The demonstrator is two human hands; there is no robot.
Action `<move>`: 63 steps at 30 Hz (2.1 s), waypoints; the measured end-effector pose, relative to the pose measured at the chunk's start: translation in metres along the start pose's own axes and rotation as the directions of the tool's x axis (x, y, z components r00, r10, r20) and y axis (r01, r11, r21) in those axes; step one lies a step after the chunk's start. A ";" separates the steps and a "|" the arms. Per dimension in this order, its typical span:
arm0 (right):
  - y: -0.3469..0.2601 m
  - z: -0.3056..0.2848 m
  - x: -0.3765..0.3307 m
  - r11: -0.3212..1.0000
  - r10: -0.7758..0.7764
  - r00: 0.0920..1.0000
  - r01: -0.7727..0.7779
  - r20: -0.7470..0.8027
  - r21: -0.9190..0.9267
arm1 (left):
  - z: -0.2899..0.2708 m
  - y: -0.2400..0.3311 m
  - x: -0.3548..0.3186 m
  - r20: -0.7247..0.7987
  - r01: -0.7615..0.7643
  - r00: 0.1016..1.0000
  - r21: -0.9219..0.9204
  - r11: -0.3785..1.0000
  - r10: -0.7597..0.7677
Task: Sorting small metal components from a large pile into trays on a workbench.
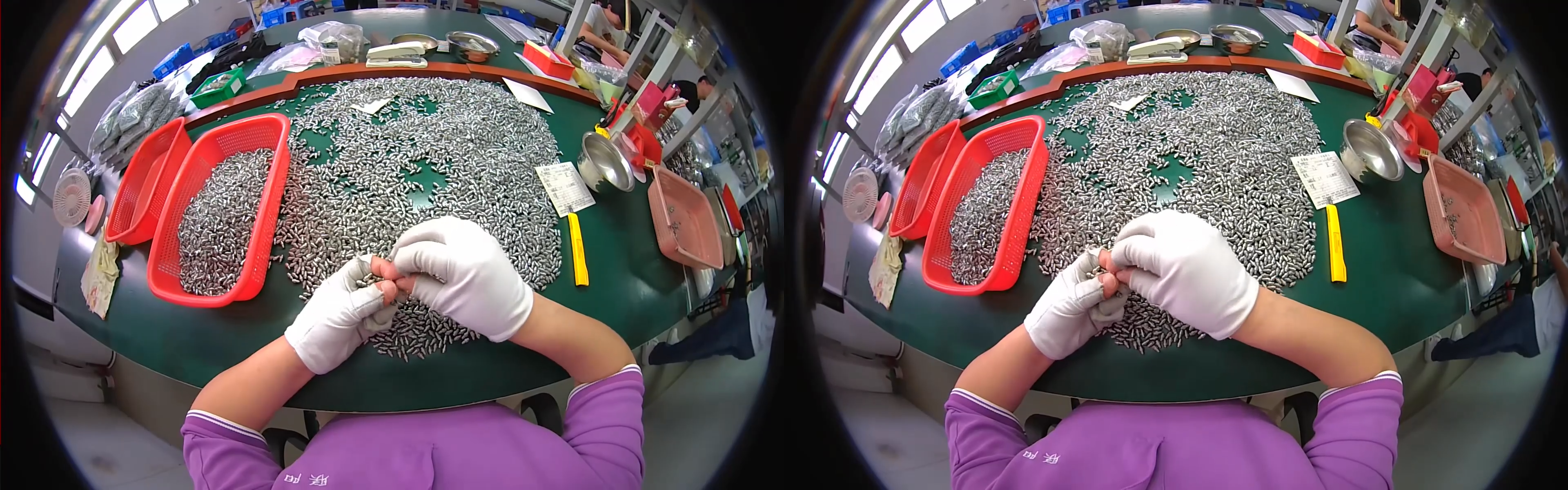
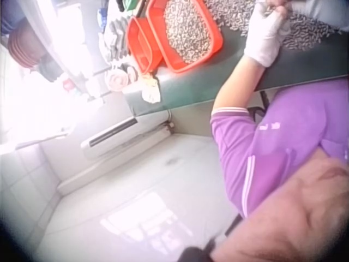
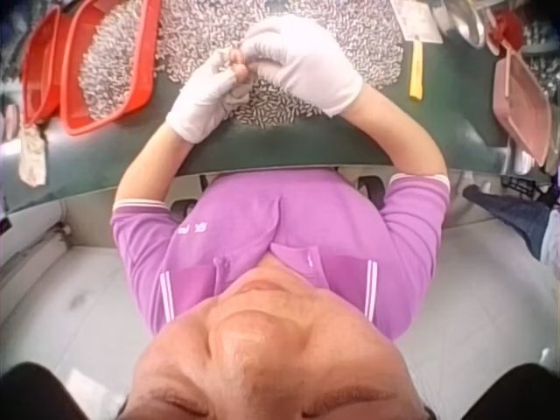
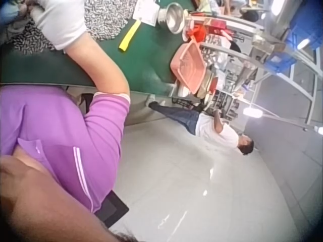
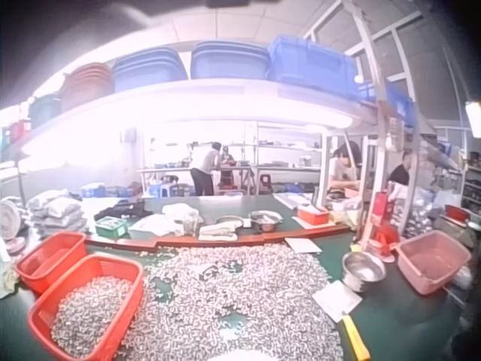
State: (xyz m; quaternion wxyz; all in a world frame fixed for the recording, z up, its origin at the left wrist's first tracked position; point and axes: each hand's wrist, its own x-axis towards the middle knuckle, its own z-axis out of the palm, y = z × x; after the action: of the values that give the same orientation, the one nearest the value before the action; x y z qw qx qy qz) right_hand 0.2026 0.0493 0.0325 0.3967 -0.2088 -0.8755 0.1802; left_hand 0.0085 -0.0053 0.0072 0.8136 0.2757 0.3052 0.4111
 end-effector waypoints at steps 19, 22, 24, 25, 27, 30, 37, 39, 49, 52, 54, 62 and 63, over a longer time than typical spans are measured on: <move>0.007 -0.006 0.005 0.988 -0.061 0.996 0.052 -0.057 -0.143 | -0.004 0.000 0.003 0.043 -0.041 0.998 -0.095 0.995 0.045; 0.002 -0.005 0.005 0.998 -0.046 0.997 0.044 -0.060 -0.039 | -0.004 -0.002 0.002 0.095 -0.055 0.993 -0.115 0.992 0.066; -0.002 -0.005 0.006 0.999 -0.028 1.000 0.027 -0.010 -0.026 | -0.005 -0.004 0.000 0.051 -0.068 0.996 -0.126 0.990 0.075; -0.003 -0.004 0.006 0.999 -0.027 1.000 0.026 -0.010 -0.026 | -0.004 -0.003 0.000 0.051 -0.067 0.996 -0.126 0.990 0.073; -0.004 -0.003 0.005 0.997 -0.051 0.998 0.050 -0.026 -0.052 | -0.003 -0.002 0.000 0.026 -0.041 0.999 -0.074 0.996 0.043; -0.005 -0.002 0.002 0.992 -0.064 0.998 0.060 -0.030 -0.115 | -0.004 -0.003 -0.001 0.022 -0.038 0.999 -0.075 0.996 0.040; -0.008 0.001 -0.001 0.976 -0.106 0.989 0.084 -0.103 -0.200 | -0.004 -0.004 -0.002 0.015 -0.022 1.000 -0.133 0.991 0.024; -0.007 0.003 -0.004 0.980 -0.062 0.995 0.045 -0.080 -0.196 | -0.005 -0.004 -0.002 0.040 -0.018 0.999 -0.137 0.990 0.023; -0.005 -0.001 -0.001 0.982 -0.018 0.997 0.002 -0.081 -0.188 | -0.006 -0.004 0.000 0.043 -0.015 0.999 -0.138 0.990 0.021; 0.009 -0.009 0.004 0.938 0.015 0.985 -0.073 -0.169 -0.339 | -0.006 -0.003 0.003 0.085 -0.014 0.996 -0.162 0.987 0.028; 0.025 -0.020 0.002 0.870 0.119 0.986 -0.161 -0.117 -0.467 | -0.003 -0.002 0.003 0.062 -0.022 0.998 -0.140 0.990 0.031; 0.034 -0.042 0.005 0.796 0.204 0.973 -0.228 -0.106 -0.561 | -0.010 -0.001 0.006 0.082 -0.053 0.994 -0.196 0.979 0.071; 0.029 -0.045 0.005 0.791 0.250 0.966 -0.245 -0.069 -0.560 | -0.008 0.002 0.005 0.072 -0.081 0.993 -0.202 0.976 0.097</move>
State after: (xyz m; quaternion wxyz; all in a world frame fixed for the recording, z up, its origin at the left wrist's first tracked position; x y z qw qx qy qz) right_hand 0.2409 0.0835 0.0494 0.2863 -0.4285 -0.8563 -0.0351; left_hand 0.0037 0.0014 0.0017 0.8294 0.2232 0.2166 0.4640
